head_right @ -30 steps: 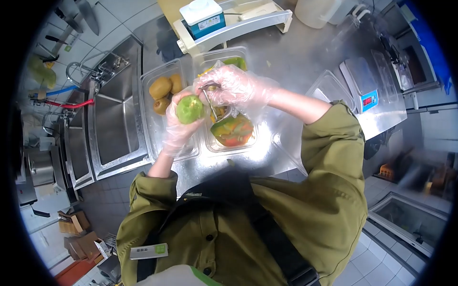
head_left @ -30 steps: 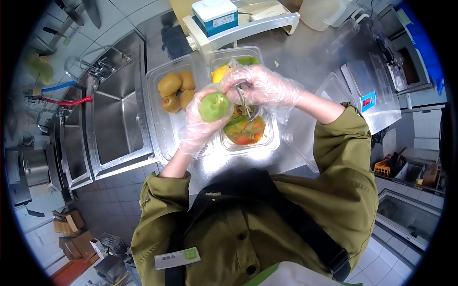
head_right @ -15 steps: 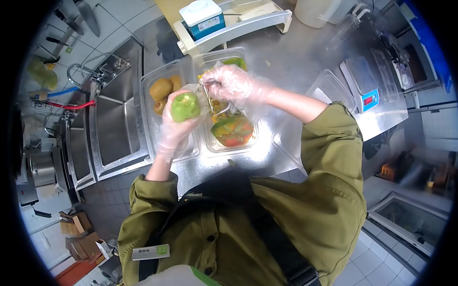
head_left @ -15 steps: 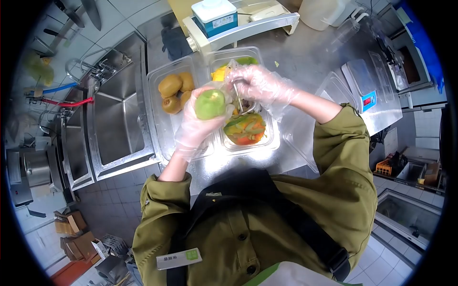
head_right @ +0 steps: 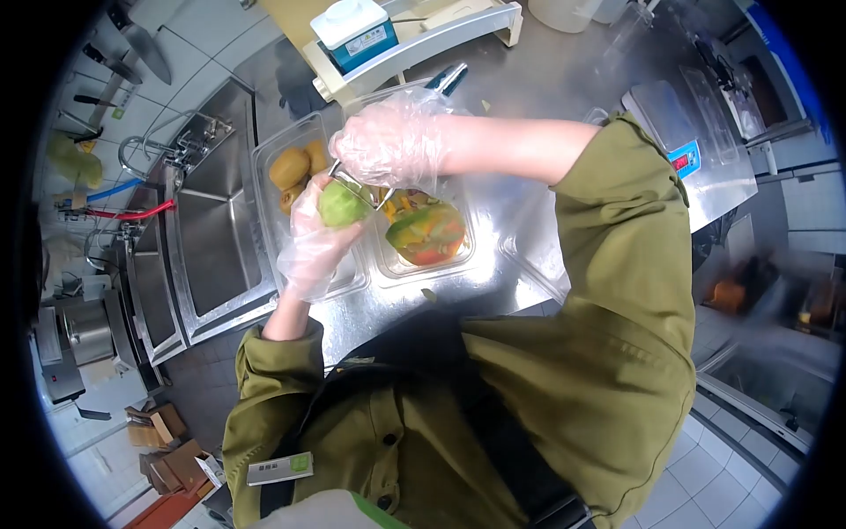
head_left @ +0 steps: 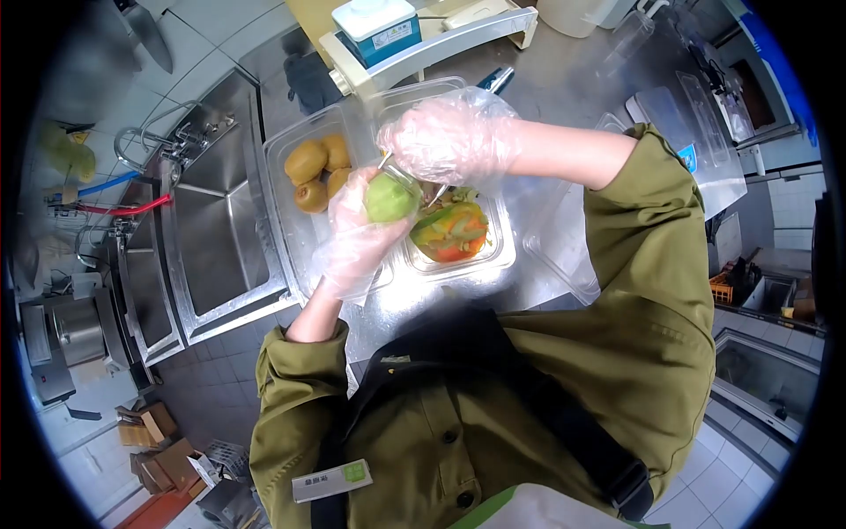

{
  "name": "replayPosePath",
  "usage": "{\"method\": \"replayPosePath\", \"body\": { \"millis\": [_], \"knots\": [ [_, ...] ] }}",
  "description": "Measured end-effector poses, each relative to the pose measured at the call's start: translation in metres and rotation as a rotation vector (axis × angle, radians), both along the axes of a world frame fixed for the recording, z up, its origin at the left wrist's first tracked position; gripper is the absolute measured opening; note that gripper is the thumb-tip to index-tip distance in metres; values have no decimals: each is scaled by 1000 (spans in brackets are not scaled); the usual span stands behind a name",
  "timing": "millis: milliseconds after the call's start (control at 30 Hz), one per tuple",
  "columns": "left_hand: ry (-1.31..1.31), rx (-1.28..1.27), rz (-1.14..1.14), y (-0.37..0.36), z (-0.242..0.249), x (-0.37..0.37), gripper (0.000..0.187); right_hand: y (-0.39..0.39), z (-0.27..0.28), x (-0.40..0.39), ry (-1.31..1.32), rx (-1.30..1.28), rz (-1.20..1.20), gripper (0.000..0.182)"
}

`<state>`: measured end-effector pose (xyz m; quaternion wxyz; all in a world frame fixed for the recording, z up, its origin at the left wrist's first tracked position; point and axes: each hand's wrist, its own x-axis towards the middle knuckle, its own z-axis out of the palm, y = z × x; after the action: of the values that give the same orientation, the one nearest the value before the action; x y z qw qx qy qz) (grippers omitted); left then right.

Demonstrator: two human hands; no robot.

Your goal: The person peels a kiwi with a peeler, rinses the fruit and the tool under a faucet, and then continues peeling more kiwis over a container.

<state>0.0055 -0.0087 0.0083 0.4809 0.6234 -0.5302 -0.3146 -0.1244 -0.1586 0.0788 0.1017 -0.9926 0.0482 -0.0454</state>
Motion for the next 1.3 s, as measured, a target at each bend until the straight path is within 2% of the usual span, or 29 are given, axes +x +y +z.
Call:
{"method": "replayPosePath", "body": {
  "millis": [67,133,200,267,367,467,500,600,667,700,767,800,833,900,933,1000,1033,1067,1133,1167,1200,1233,1267,1300],
  "knots": [
    [-42,-16,-24,3,7,0,46,2,-5,1,-12,-181,-31,18],
    [19,-76,-20,11,9,-3,48,-36,-52,-1,-112,-309,55,17],
    [177,-198,9,15,4,-3,46,-44,-54,-6,66,-205,-177,18],
    [262,-161,-7,12,-1,0,46,-53,-74,-1,117,-21,-36,18],
    [352,-96,-25,9,-1,0,45,-42,-72,1,120,-61,-29,18],
    [359,-33,-28,5,-1,0,43,-38,-65,4,-323,34,172,18],
    [351,-9,-34,4,-1,-1,43,-25,-48,4,-243,163,85,19],
    [311,9,-43,1,-1,-8,45,-1,-16,1,26,-90,-111,21],
    [517,101,-16,6,0,-8,43,-24,-47,-5,10,-247,-111,18],
    [618,147,-3,7,1,-7,42,-32,-51,-10,39,-137,-160,17],
    [1015,153,-141,4,6,-7,41,-46,-69,-8,149,111,-226,19],
    [1216,161,-208,4,7,-7,41,-46,-71,-8,127,105,-119,19],
    [1247,191,-256,1,-2,-5,49,-45,-72,-9,100,99,-15,19],
    [1330,127,-56,-2,-7,-13,48,-43,-65,-14,109,100,139,15],
    [1368,94,46,-2,-10,-17,48,-38,-59,-18,83,235,88,14],
    [1254,58,71,-5,-17,-18,42,-30,-50,-30,32,498,-13,13],
    [1175,30,74,-6,-16,-20,41,-36,-75,-28,-222,243,201,20],
    [1096,2,76,-9,-15,-21,40,-41,-94,-36,-83,628,42,23],
    [1298,-48,96,-22,-31,-23,38,-11,-65,-41,221,1377,-302,30],
    [1362,-57,142,-24,-35,-27,38,-16,-87,-44,203,1347,-179,38],
    [1425,-68,190,-26,-33,-33,39,-4,-71,-42,221,1386,-245,41],
    [1450,-59,275,-26,-9,-48,40,-5,-74,-42,166,1172,-156,44],
    [1475,-49,360,-27,5,-55,42,-5,-73,-42,155,1087,-179,45],
    [1479,-155,260,-29,-14,-54,39,-4,-68,-42,146,1002,-205,47]
  ]
}}
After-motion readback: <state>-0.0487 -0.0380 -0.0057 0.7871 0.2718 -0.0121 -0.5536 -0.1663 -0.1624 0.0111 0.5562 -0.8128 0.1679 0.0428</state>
